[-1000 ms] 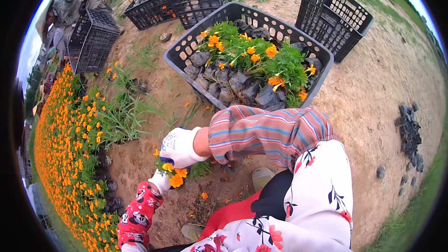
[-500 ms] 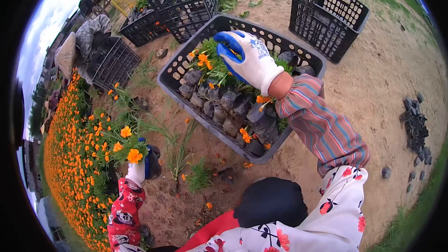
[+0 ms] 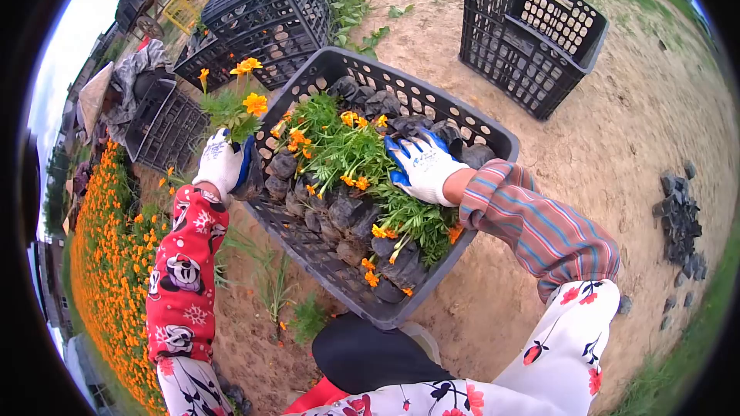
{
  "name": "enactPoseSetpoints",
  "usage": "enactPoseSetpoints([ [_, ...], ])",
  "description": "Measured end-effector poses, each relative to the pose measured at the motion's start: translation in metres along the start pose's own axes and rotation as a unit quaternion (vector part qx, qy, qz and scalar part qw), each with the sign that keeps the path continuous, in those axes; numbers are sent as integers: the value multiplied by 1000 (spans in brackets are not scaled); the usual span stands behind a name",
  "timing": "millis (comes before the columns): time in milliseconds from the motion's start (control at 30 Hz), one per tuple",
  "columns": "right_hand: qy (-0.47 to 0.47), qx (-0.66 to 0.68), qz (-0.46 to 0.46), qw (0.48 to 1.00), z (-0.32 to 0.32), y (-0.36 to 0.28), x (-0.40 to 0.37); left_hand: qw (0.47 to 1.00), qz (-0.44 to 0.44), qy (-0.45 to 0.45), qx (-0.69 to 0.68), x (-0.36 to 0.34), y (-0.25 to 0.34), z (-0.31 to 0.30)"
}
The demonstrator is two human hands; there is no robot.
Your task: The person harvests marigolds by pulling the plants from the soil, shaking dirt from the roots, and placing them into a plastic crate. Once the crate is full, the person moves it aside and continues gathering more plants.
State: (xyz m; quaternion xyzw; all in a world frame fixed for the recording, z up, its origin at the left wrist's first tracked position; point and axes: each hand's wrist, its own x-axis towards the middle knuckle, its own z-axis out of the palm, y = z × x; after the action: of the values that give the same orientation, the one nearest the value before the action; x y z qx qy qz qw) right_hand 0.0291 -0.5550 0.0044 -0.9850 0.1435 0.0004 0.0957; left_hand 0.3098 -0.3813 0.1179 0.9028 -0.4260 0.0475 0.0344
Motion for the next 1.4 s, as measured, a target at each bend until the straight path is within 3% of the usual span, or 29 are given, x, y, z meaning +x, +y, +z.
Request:
enactPoseSetpoints([
  [33, 11, -3, 4, 1000, 3, -1, 1, 998, 2, 6, 57, 3, 1, 8],
  [133, 27, 0, -11, 1000, 9, 0, -2, 976, 35, -121, 180, 9, 18, 8],
  [233, 60, 67, -9, 996, 7, 5, -5, 942, 15, -243, 230, 28, 12, 74],
  [300, 55, 97, 5, 994, 6, 7, -9, 921, 53, -212, 322, 14, 22, 115],
  [367, 24, 106, 20, 994, 1, 7, -7, 924, 8, -293, 245, 21, 32, 103],
  [433, 56, 110, -4, 992, 6, 12, -7, 944, -33, -306, 122, 30, 8, 99],
  [500, 52, 110, 14, 992, 0, 8, -8, 935, 57, -344, 70, 33, -21, 86],
  [533, 90, 134, 8, 987, -7, 4, -8, 948, 117, -296, 1, 22, -29, 65],
  [633, 263, 55, -57, 962, -55, -45, -1, 970, 136, -128, -155, -20, -68, 32],
  [700, 191, 126, -154, 961, -87, -96, 10, 985, 145, 24, -96, -62, -94, 22],
  [767, 63, 213, -186, 957, -80, -140, 35, 981, 111, 78, -137, -108, -124, 37],
  [833, 31, 123, -190, 974, -38, -163, 73, 976, 32, -20, -216, -163, -152, 47],
  [867, -95, 40, -95, 990, -32, -179, 94, 976, 12, -64, -210, -195, -167, 59],
  [933, -120, -28, -71, 990, 18, -180, 135, 968, -9, -166, -189, -265, -202, 90],
  [967, -32, -61, -94, 993, 52, -168, 153, 958, -19, -240, -159, -300, -214, 92],
  [1000, 13, -3, -95, 995, 71, -160, 170, 948, -5, -296, -116, -331, -230, 97],
  [1033, -6, 24, -54, 998, 74, -159, 177, 916, -7, -395, -66, -354, -248, 108],
  [1067, -1, 42, -60, 997, 75, -159, 178, 909, -32, -412, -54, -377, -268, 114],
  [1133, -4, 59, -69, 996, 76, -151, 171, 907, -189, -357, -116, -418, -319, 147],
  [1167, -10, 60, -71, 996, 74, -146, 170, 914, -271, -256, -159, -434, -345, 168],
  [1200, -7, 66, -110, 992, 71, -139, 168, 887, -355, -206, -212, -437, -363, 170],
  [1233, 9, 82, -172, 982, 61, -142, 167, 850, -446, -70, -271, -449, -381, 190],
  [1267, 9, 128, -147, 981, 50, -145, 160, 851, -468, -48, -232, -455, -405, 212],
  [1300, 9, 171, -122, 978, 31, -157, 152, 860, -450, -92, -223, -446, -417, 206],
  [1367, 22, 176, 65, 982, -6, -198, 134, 907, -384, 31, -171, -429, -452, 234],
  [1400, 121, 192, -2, 974, 0, -204, 128, 891, -413, 60, -177, -409, -468, 239],
])
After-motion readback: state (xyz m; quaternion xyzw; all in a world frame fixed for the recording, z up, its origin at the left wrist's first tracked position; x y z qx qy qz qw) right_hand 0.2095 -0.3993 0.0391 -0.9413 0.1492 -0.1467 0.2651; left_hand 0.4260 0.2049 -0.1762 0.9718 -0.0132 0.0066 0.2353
